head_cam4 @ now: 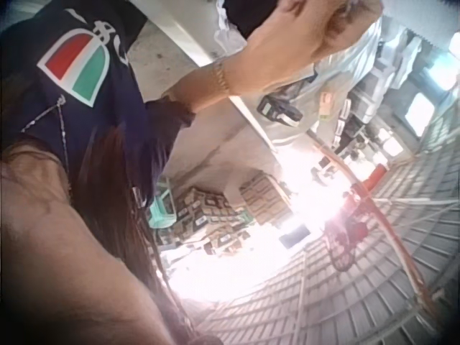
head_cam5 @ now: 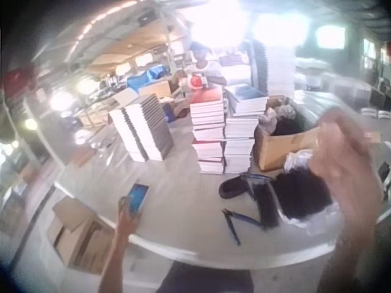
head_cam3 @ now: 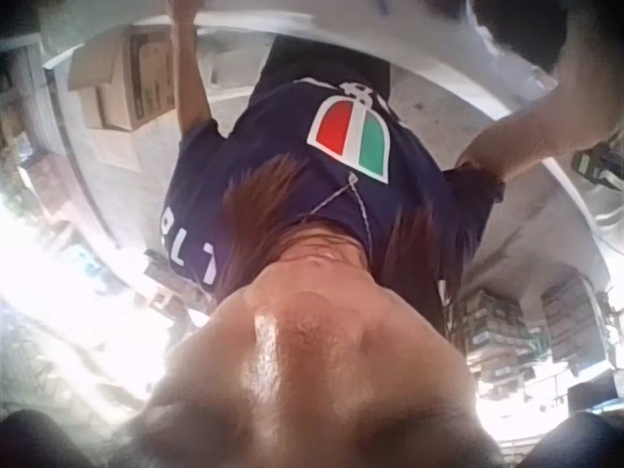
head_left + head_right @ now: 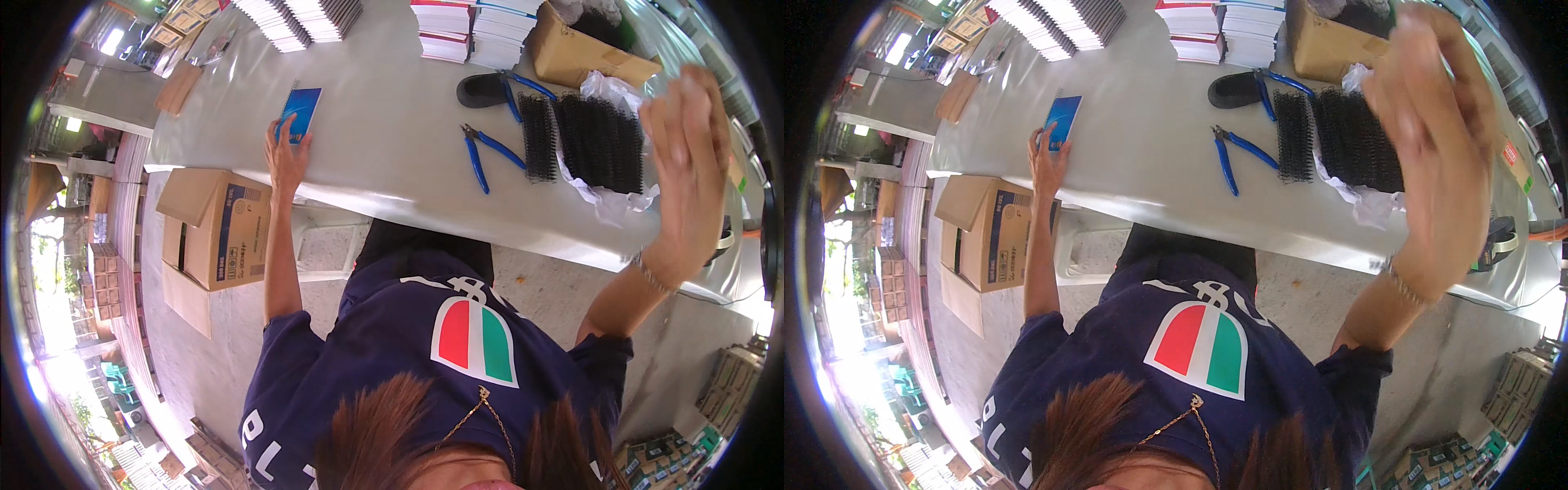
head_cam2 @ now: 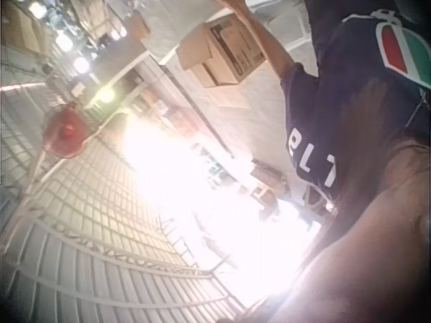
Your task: The person unpacks red notebooks from a cardboard box and stacks them on a table. They then take a blue notebook, insert a metal spiral coil into the punched holes, and use pliers to secure the coil ends. The person repeats this process for additional notebooks.
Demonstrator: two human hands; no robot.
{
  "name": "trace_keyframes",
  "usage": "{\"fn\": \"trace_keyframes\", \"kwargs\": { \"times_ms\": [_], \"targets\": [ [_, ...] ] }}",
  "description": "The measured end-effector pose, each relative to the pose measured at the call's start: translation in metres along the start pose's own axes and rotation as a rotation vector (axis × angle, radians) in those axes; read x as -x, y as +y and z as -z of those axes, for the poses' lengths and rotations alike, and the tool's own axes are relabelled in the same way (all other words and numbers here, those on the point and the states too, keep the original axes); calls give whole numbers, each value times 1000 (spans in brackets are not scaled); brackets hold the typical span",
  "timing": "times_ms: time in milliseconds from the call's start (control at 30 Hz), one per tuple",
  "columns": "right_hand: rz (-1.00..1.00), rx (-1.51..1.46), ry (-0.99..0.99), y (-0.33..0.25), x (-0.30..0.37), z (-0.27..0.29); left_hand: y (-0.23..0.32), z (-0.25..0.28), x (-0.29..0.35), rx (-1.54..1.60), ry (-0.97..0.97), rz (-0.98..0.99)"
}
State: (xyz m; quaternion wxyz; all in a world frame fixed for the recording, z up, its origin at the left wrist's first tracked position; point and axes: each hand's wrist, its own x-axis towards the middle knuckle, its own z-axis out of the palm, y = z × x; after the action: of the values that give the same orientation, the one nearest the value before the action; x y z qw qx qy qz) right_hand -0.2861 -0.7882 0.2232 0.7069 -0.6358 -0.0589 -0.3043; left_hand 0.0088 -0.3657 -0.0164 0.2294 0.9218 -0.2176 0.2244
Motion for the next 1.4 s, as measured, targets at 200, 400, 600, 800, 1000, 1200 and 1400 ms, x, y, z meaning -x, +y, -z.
{"fn": "trace_keyframes", "kwargs": {
  "times_ms": [200,400,600,800,1000,1200,1400],
  "targets": [
    [-21,141,-43,15,-70,30,-3,2,-9,-92,-150,82],
    [82,411,81,73,-173,68,-11,-4,-4,39,-53,56],
    [-19,609,147,102,-192,59,-10,0,-1,27,-17,70],
    [-194,817,309,124,-220,65,-2,0,1,28,3,83],
    [-265,766,163,109,-227,56,12,0,2,-91,11,131],
    [-15,707,338,112,-223,50,64,10,-28,348,121,85],
    [431,790,275,67,-126,-25,168,76,-65,556,329,-234]
  ]
}}
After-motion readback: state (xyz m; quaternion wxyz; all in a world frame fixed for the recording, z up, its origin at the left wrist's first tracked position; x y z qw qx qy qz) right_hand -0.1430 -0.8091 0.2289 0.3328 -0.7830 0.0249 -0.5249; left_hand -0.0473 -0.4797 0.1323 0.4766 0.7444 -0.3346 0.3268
